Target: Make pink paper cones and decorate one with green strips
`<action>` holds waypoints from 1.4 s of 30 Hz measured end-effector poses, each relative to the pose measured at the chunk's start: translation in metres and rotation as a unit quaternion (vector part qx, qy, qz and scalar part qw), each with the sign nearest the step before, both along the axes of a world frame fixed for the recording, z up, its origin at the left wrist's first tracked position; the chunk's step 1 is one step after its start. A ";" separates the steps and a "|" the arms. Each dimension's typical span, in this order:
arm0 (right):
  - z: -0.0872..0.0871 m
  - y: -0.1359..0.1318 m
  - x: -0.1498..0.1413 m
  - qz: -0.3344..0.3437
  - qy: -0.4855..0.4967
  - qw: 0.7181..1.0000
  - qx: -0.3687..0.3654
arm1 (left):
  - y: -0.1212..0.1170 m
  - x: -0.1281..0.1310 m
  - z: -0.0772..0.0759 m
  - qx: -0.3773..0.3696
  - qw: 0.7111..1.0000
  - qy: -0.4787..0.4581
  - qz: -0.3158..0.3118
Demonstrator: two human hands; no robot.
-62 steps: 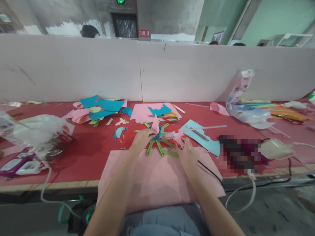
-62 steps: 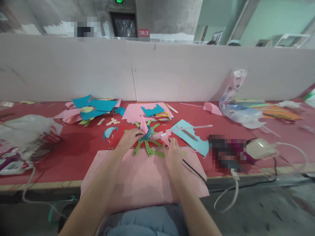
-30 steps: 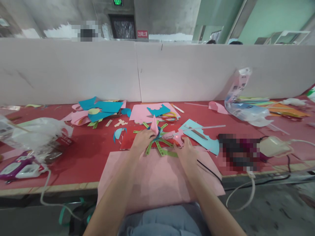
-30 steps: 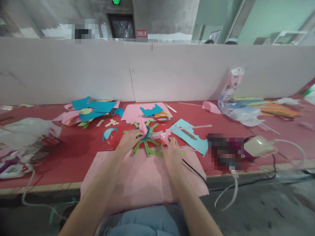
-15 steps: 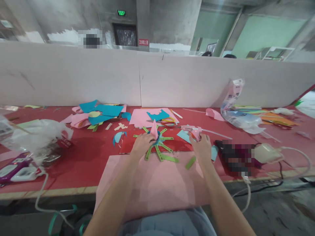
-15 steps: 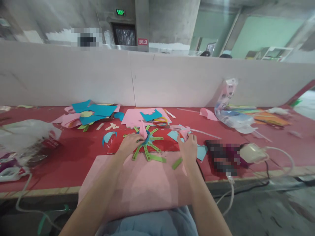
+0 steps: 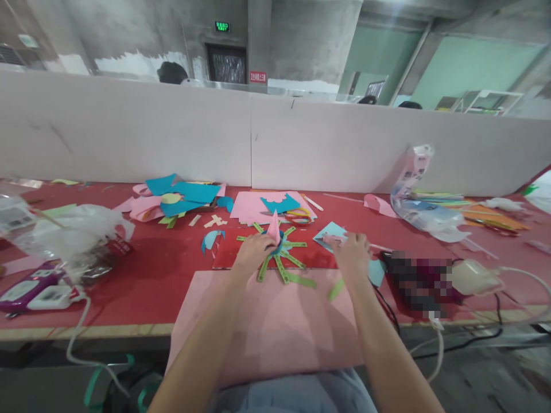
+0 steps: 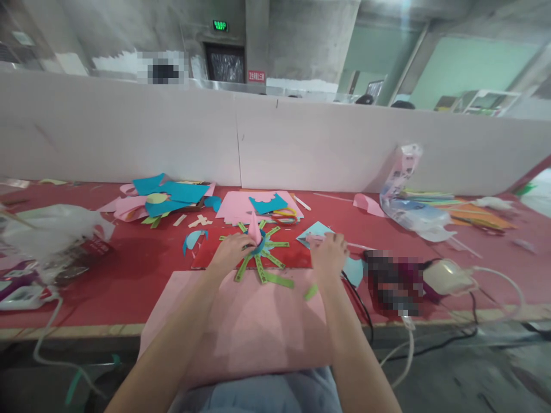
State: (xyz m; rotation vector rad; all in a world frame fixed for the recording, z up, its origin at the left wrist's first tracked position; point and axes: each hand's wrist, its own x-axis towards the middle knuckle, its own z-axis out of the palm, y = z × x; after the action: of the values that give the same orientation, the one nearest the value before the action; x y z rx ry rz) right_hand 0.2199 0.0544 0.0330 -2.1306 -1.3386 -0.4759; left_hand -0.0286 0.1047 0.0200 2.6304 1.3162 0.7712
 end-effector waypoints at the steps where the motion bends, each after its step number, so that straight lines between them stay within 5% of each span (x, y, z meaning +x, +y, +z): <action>1: 0.004 0.003 -0.014 0.057 0.018 0.997 0.040 | 0.001 0.000 -0.002 0.001 1.000 -0.003 0.000; 3: 0.004 0.010 -0.043 0.188 0.056 0.975 0.108 | 0.003 0.000 -0.005 0.000 1.000 -0.007 0.003; 6: -0.010 0.020 -0.079 0.277 0.117 0.941 0.154 | 0.004 0.000 -0.005 -0.001 1.000 0.001 0.002; 11: -0.038 0.026 -0.090 0.379 0.182 0.904 0.074 | 0.002 -0.001 -0.002 0.016 1.000 0.009 -0.014; 15: -0.043 0.029 -0.081 0.413 0.245 0.877 0.024 | 0.001 -0.001 -0.001 0.017 1.000 -0.001 -0.017; 20: -0.044 0.031 -0.082 0.432 0.263 0.863 -0.005 | 0.002 -0.002 -0.003 0.025 1.000 0.019 -0.003; 25: -0.043 0.029 -0.080 0.393 0.297 0.870 0.013 | 0.002 -0.003 -0.003 0.011 1.000 0.017 -0.002; 30: -0.042 0.029 -0.077 0.343 0.287 0.893 -0.051 | 0.002 -0.002 0.000 -0.006 1.000 0.023 0.001; 42: -0.039 0.030 -0.078 0.341 0.274 0.897 -0.070 | 0.002 -0.001 -0.003 -0.012 0.999 0.029 0.006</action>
State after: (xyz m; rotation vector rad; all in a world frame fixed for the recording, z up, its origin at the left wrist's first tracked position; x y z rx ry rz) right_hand 0.1418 0.0839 -0.0060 -1.5509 -1.6568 0.4840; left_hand -0.0294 0.1071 0.0167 2.6469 1.3490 0.6812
